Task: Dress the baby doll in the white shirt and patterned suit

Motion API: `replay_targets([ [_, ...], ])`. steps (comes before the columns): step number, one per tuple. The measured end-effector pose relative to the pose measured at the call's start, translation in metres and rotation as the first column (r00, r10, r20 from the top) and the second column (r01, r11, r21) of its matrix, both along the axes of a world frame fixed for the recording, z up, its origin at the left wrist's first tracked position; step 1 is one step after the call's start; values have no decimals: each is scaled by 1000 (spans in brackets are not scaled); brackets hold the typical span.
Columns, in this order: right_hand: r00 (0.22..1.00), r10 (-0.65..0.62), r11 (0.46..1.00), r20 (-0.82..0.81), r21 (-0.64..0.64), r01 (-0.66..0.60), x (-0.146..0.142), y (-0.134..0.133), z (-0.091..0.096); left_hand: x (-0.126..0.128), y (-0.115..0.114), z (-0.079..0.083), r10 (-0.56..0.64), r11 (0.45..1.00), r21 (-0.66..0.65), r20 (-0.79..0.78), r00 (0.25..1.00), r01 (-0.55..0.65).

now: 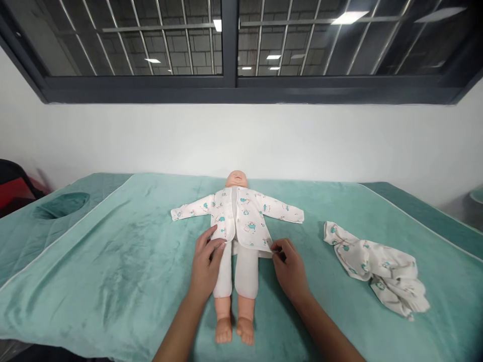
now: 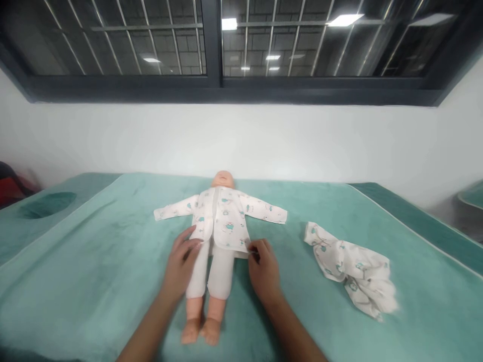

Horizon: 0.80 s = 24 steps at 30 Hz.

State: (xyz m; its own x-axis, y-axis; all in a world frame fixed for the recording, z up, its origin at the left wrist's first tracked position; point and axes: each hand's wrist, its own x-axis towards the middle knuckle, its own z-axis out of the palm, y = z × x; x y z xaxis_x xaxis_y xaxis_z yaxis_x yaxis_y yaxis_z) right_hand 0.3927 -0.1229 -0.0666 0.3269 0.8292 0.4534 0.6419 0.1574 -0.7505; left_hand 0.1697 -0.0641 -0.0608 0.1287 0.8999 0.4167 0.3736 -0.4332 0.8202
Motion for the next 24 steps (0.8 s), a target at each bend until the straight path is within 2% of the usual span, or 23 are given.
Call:
replay_targets([
  [8, 997, 3, 1000, -71, -16, -4, -1, -1, 4, 0, 1, -1, 3, 1000, 25, 7, 1000, -3],
  [13, 938, -66, 997, -339, -52, 51, 6, 5, 6, 9, 6, 6, -18, 992, 124, -7, 1000, 19],
  [17, 860, -144, 989, -489, -83, 119, 29, 27, 0, 17, 7, 11, -120, 971, 201, -78, 990, 133],
  [18, 818, -130, 991, -560, -82, 101, 37, 35, -1, 15, 10, 11, -130, 971, 193, -85, 988, 145],
  [20, 648, -69, 998, -758, -51, 47, 53, 49, -2, 7, 20, 9, -83, 983, 158, -60, 995, 91],
  [22, 444, -12, 1000, -896, -7, 14, 67, 62, -2, -9, 39, 4, 57, 992, 114, -43, 997, -51],
  [23, 377, 2, 1000, -926, 5, 7, 73, 67, -1, -20, 50, 2, 147, 985, 99, -69, 987, -140],
  [24, 342, 12, 1000, -940, 13, 2, 77, 72, -1, -31, 62, -1, 221, 974, 81, -140, 965, -211],
])
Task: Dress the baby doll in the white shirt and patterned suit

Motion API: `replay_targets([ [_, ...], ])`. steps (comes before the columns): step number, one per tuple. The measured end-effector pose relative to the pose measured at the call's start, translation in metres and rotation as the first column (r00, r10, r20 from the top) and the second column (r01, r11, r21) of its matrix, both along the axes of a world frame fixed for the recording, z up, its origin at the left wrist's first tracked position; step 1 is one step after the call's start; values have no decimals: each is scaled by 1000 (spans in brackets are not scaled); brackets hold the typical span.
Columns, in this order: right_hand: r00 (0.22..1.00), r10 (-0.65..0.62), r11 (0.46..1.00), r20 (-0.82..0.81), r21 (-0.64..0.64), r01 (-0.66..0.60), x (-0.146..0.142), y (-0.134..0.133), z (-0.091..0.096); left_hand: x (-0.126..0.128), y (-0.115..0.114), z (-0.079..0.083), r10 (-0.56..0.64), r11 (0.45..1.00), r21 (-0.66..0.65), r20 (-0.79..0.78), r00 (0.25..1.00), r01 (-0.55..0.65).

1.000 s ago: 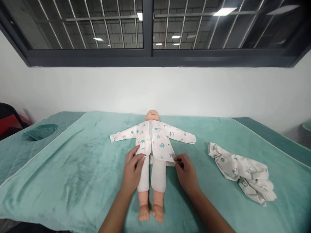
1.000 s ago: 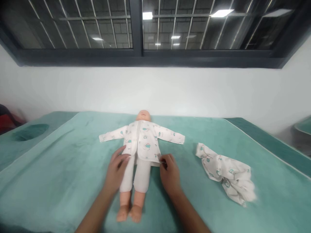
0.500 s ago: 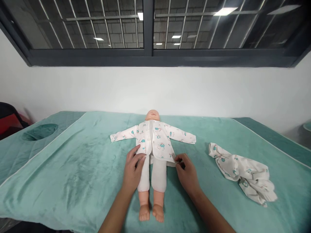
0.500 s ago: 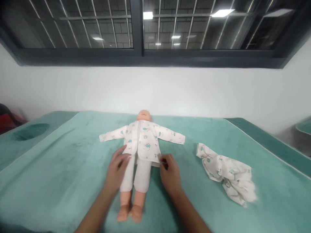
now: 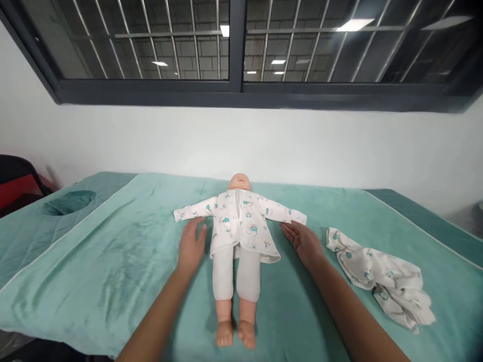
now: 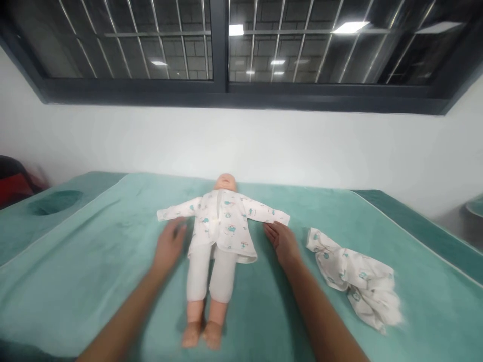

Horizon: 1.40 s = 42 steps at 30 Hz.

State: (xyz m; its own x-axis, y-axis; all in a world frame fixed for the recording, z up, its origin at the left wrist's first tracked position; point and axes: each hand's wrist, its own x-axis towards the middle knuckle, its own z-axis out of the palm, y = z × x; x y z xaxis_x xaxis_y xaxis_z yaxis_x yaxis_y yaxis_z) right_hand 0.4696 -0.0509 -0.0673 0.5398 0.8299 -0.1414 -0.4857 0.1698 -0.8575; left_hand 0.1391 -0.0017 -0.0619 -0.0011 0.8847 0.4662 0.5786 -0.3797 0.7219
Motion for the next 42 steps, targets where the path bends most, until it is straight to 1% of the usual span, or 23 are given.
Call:
replay_targets([
  [1, 1000, 4, 1000, -10, 8, -4, 3, 4, 1, -11, 12, -2, 71, 997, -26, -95, 993, -73],
  [2, 1000, 8, 1000, -10, 18, -8, 6, 8, 1, -22, 23, -4, 136, 987, -56, -201, 970, -150],
  [4, 1000, 9, 999, -22, 42, -8, 9, 15, 2, -40, 42, -6, 220, 956, -91, -398, 890, -278],
  [5, 1000, 7, 999, -27, 54, -5, 11, 19, 2, -47, 49, -6, 247, 940, -95, -468, 849, -326],
  [7, 999, 2, 998, -34, 68, 0, 14, 27, 3, -56, 58, -5, 287, 916, -87, -539, 792, -391],
  [9, 999, 2, 997, -38, 77, 0, 18, 34, 4, -59, 63, -3, 313, 905, -81, -535, 785, -417],
  [14, 999, 35, 995, -24, 91, -32, 25, 39, 1, -61, 67, -2, 309, 922, -108, -372, 875, -371],
  [17, 999, 36, 995, -8, 93, -35, 25, 36, -2, -64, 66, -2, 316, 923, -123, -292, 902, -364],
  [20, 1000, 22, 995, 0, 96, -22, 23, 34, -3, -67, 64, -1, 345, 923, -102, -212, 914, -372],
  [23, 1000, 15, 995, 4, 95, -15, 20, 33, -2, -69, 62, -1, 374, 917, -75, -175, 911, -391],
  [27, 1000, 6, 996, 19, 85, -8, 18, 30, 1, -70, 61, -3, 392, 911, -60, -191, 900, -409],
  [29, 999, 1, 997, 32, 79, -3, 17, 29, 2, -69, 59, -5, 386, 916, -29, -208, 899, -400],
  [31, 999, -5, 997, 54, 73, 1, 16, 29, 3, -67, 58, -5, 321, 943, -5, -260, 910, -334],
  [33, 996, -14, 998, 87, 61, 9, 15, 28, 4, -64, 56, -4, 248, 961, -35, -341, 907, -276],
  [34, 994, -22, 999, 111, 52, 17, 14, 28, 4, -63, 55, -3, 230, 960, -62, -371, 900, -272],
  [36, 983, -43, 999, 177, 24, 39, 12, 25, 3, -60, 53, -1, 248, 942, -111, -404, 881, -316],
  [38, 961, -62, 997, 271, -21, 70, 8, 19, 3, -59, 51, 2, 284, 921, -131, -415, 864, -366],
  [42, 873, -41, 990, 486, -100, 102, -5, -5, 4, -59, 49, 4, 347, 889, -134, -428, 835, -438],
])
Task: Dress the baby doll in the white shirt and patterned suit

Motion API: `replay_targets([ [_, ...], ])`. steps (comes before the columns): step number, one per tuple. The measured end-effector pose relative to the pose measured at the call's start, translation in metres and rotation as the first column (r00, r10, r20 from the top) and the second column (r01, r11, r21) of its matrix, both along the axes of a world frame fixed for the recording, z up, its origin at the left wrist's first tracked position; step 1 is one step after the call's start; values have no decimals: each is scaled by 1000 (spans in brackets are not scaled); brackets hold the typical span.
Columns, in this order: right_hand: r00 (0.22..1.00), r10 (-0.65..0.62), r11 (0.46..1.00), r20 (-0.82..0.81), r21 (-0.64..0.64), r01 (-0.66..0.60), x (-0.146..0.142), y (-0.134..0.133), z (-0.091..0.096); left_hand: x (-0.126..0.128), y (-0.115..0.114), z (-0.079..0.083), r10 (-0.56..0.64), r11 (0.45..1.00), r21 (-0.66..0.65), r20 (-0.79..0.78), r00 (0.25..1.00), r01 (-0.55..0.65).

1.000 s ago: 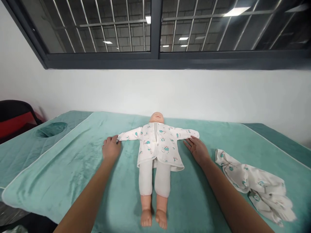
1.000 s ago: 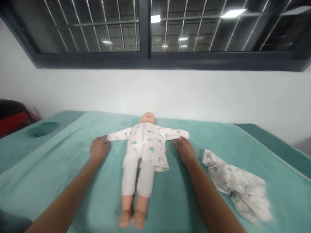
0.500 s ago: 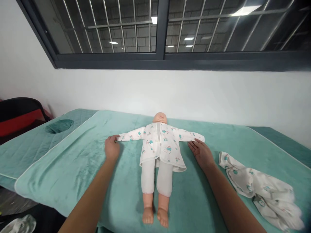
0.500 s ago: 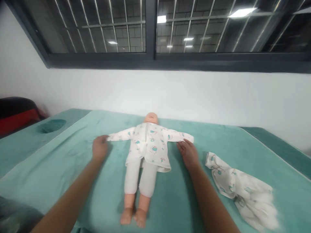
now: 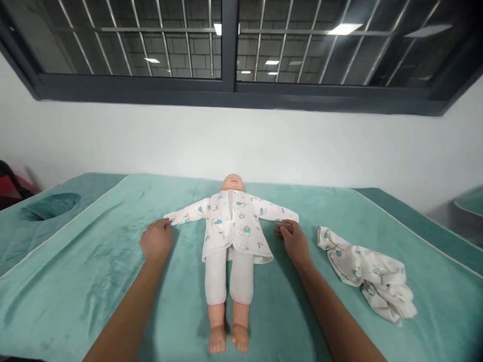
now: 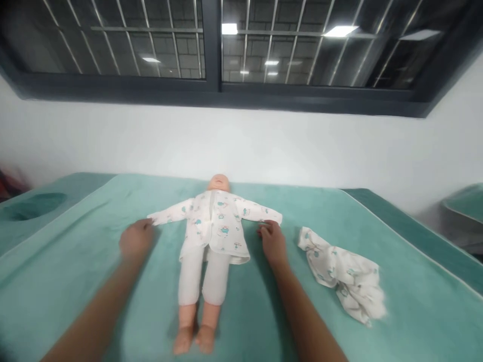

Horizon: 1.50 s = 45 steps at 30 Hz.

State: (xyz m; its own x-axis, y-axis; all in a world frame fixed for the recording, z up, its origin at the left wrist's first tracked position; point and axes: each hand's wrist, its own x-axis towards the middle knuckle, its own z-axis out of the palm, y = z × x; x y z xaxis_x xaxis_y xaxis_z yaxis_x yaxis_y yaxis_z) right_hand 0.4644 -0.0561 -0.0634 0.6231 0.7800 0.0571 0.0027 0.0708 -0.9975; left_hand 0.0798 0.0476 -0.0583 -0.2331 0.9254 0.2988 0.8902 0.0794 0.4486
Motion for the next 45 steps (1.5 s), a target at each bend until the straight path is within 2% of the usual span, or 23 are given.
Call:
replay_targets([
  [2, 971, 26, 998, 239, -60, -12, -4, -17, 2, -1, 0, -1, 15, 1000, 28, 1, 1000, -15],
  [3, 909, 49, 995, 414, -101, -7, -4, -26, 3, -2, 0, -2, 17, 999, 51, 6, 1000, -18],
  [4, 795, 79, 989, 601, -147, 14, -2, -36, 4, -2, -1, -3, 15, 997, 82, 13, 1000, -16],
  [6, 451, 148, 969, 880, -220, 112, 10, -56, 7, -4, -2, -4, -21, 986, 167, 26, 999, 16],
  [8, 157, 207, 934, 966, -243, 262, 31, -79, 13, -5, -3, -5, -96, 959, 269, 24, 995, 86],
  [9, 57, 239, 906, 969, -244, 347, 43, -91, 16, -5, -4, -5, -147, 938, 319, 18, 989, 134],
  [10, -10, 280, 872, 960, -249, 422, 56, -102, 20, -5, -5, -5, -202, 913, 365, 12, 979, 184],
  [12, -60, 372, 799, 926, -286, 528, 81, -124, 30, -1, -9, -6, -300, 855, 448, 18, 954, 261],
  [14, 3, 472, 731, 881, -393, 558, 99, -138, 44, 7, -18, -5, -397, 806, 499, 56, 916, 319],
  [17, 290, 504, 661, 813, -580, 477, 98, -144, 75, 32, -44, 3, -541, 763, 521, 188, 820, 383],
  [18, 410, 462, 675, 786, -612, 412, 89, -143, 87, 43, -57, 9, -582, 757, 515, 251, 774, 402],
  [20, 642, 350, 786, 683, -586, 196, 59, -137, 112, 68, -86, 26, -643, 755, 472, 391, 658, 456],
  [23, 894, 323, 904, 310, -380, -194, -1, -127, 146, 102, -133, 60, -673, 695, 327, 609, 419, 641],
  [25, 928, 361, 924, 95, -172, -342, -40, -120, 163, 119, -159, 80, -664, 560, 234, 700, 262, 795],
  [27, 893, 446, 894, -62, -22, -448, -73, -112, 176, 131, -175, 91, -624, 424, 188, 769, 135, 886],
  [29, 833, 533, 846, -151, 69, -529, -96, -103, 185, 138, -182, 92, -553, 369, 153, 829, 85, 917],
  [32, 813, 567, 819, -131, 195, -540, -108, -82, 192, 135, -182, 87, -434, 462, 106, 893, 120, 880],
  [34, 859, 501, 841, -104, 290, -456, -102, -61, 187, 126, -178, 87, -417, 537, 112, 897, 148, 836],
  [35, 884, 456, 858, -107, 318, -404, -96, -49, 183, 119, -177, 88, -437, 546, 119, 885, 161, 829],
  [37, 938, 322, 909, -129, 317, -269, -80, -25, 168, 107, -174, 92, -520, 507, 113, 830, 200, 854],
  [40, 988, 151, 966, 19, 208, -151, -59, -1, 142, 97, -170, 93, -658, 459, 92, 703, 269, 884],
  [42, 986, 94, 983, 137, 144, -113, -53, 2, 128, 96, -166, 90, -684, 524, 132, 654, 324, 842],
  [45, 955, 67, 988, 287, 113, -103, -59, -14, 119, 95, -155, 90, -579, 702, 213, 726, 371, 679],
])
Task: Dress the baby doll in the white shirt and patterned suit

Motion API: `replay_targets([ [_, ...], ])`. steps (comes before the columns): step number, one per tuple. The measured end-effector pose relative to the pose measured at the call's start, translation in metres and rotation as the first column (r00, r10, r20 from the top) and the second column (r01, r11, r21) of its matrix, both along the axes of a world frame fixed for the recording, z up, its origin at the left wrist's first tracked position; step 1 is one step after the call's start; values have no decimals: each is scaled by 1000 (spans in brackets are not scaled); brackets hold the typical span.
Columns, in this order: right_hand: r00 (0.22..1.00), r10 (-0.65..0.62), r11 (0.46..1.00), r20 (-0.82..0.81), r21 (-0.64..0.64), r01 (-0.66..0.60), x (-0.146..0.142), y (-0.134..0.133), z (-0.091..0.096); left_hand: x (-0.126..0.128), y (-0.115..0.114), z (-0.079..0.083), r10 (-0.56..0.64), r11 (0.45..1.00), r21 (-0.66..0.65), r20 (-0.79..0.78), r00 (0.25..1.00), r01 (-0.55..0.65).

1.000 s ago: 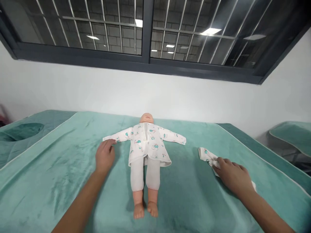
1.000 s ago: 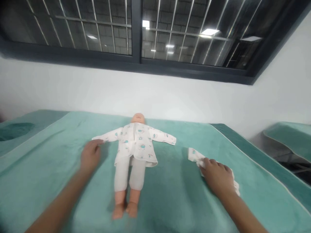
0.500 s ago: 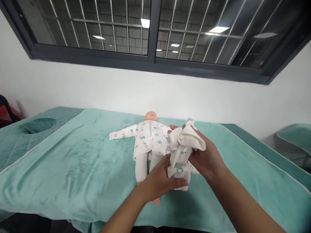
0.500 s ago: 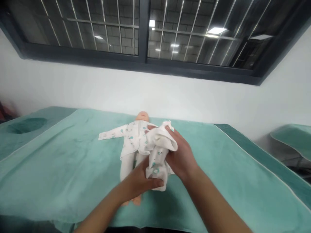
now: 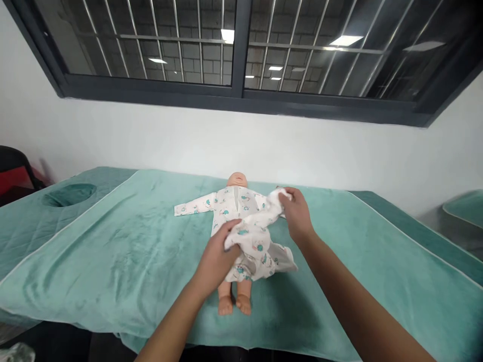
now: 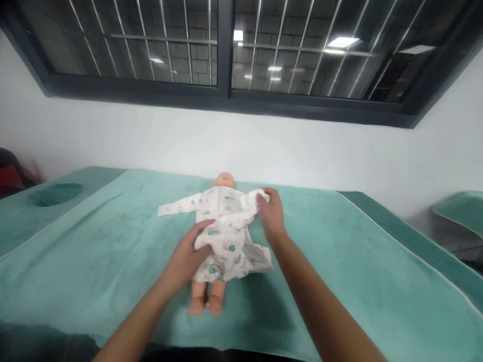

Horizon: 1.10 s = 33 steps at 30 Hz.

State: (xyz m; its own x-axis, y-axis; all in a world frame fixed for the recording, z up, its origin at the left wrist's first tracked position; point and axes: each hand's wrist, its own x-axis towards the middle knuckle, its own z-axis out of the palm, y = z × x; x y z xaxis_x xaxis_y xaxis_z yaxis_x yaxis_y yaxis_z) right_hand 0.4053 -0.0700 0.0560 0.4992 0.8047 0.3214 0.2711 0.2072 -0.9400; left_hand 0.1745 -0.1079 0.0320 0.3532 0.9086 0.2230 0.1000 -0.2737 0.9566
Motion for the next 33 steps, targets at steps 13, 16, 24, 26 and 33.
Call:
replay_targets([
  [13, 83, 234, 788, 969, -139, -600, -56, -56, 69, -29, 21, 69, 55, 998, 28, -260, 964, -49],
  [16, 117, 413, 677, 903, -219, -703, -53, -61, 93, -46, 33, 69, 342, 927, 302, -432, 835, -224],
  [24, 507, 827, 502, 242, 86, -860, -65, -68, 101, -68, 18, 96, -56, 998, 6, -112, 992, 57],
  [26, 650, 760, 647, 8, 80, -758, -74, -59, 87, -61, 6, 96, -144, 989, -6, 44, 989, 144],
  [33, 711, 675, 710, -196, -90, -698, -80, -44, 69, -39, -13, 83, -134, 990, -51, -58, 989, 131],
])
